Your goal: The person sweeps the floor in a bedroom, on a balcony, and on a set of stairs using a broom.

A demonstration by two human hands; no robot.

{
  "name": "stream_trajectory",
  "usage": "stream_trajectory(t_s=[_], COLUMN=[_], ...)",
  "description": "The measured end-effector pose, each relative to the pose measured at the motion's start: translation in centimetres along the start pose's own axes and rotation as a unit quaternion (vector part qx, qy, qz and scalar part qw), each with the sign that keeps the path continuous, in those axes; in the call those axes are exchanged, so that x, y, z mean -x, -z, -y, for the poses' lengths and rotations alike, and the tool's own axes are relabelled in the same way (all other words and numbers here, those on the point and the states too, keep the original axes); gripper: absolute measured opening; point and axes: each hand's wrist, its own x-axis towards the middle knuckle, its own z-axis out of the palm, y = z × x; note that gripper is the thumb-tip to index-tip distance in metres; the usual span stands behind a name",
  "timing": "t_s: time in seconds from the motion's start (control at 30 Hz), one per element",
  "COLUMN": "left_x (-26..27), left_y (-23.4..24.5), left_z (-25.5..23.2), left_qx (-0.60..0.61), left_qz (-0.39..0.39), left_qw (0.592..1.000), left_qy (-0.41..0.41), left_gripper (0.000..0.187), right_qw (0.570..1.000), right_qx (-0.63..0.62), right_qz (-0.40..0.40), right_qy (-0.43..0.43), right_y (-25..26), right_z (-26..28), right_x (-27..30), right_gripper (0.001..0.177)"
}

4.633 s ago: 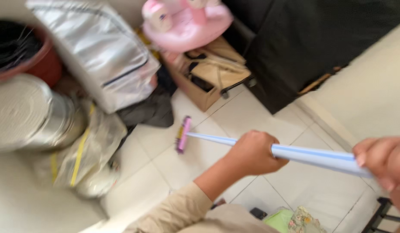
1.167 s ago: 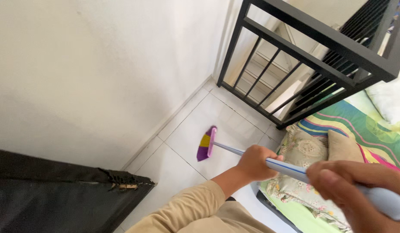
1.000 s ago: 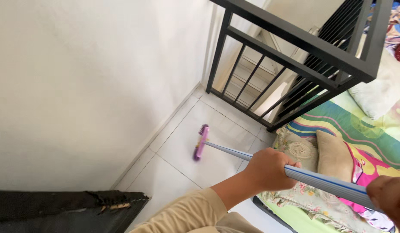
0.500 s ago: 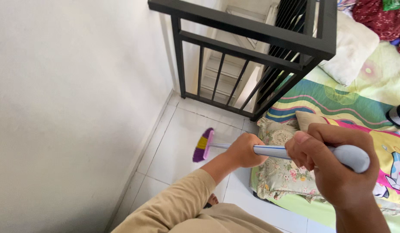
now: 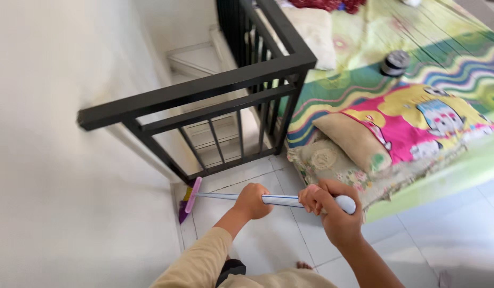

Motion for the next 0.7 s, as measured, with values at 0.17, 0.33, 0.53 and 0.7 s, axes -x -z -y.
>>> stream_trajectory(t_s=[0.17,0.33,0.53,0.7], left_x=[-3.6,-4.7,-1.3,6.5], left_y=[-4.4,-8.9,-14.1,-14.8], left_z=[-3.5,-7.3,-12.3,-19.1], left_qx=[0.021,-0.003,-0.035,0.027], left_qz=[0.139,0.255,0.373,0.439], left_qw=[0.977,0.925,0.852,0.798], left_qy=[-0.163,-0.281,-0.365,-0.413], left_gripper=[0.017,0.015,0.016,0.024], right_qw=[0.975,0.913,0.838,0.790], right_qx=[0.053,0.110,0.128,0.165], right_qz=[-0.216,-0.375,-0.514,-0.573], right_qy=[0.022,0.114,0.131,0.140], right_y=[0.5,-1.5,-2.8,-4.4], right_z=[2.6,2.4,4.3,9.3], right_x=[5.6,12.8,19.0,27.4], right_gripper=[0.035,0.035,0.035,0.037])
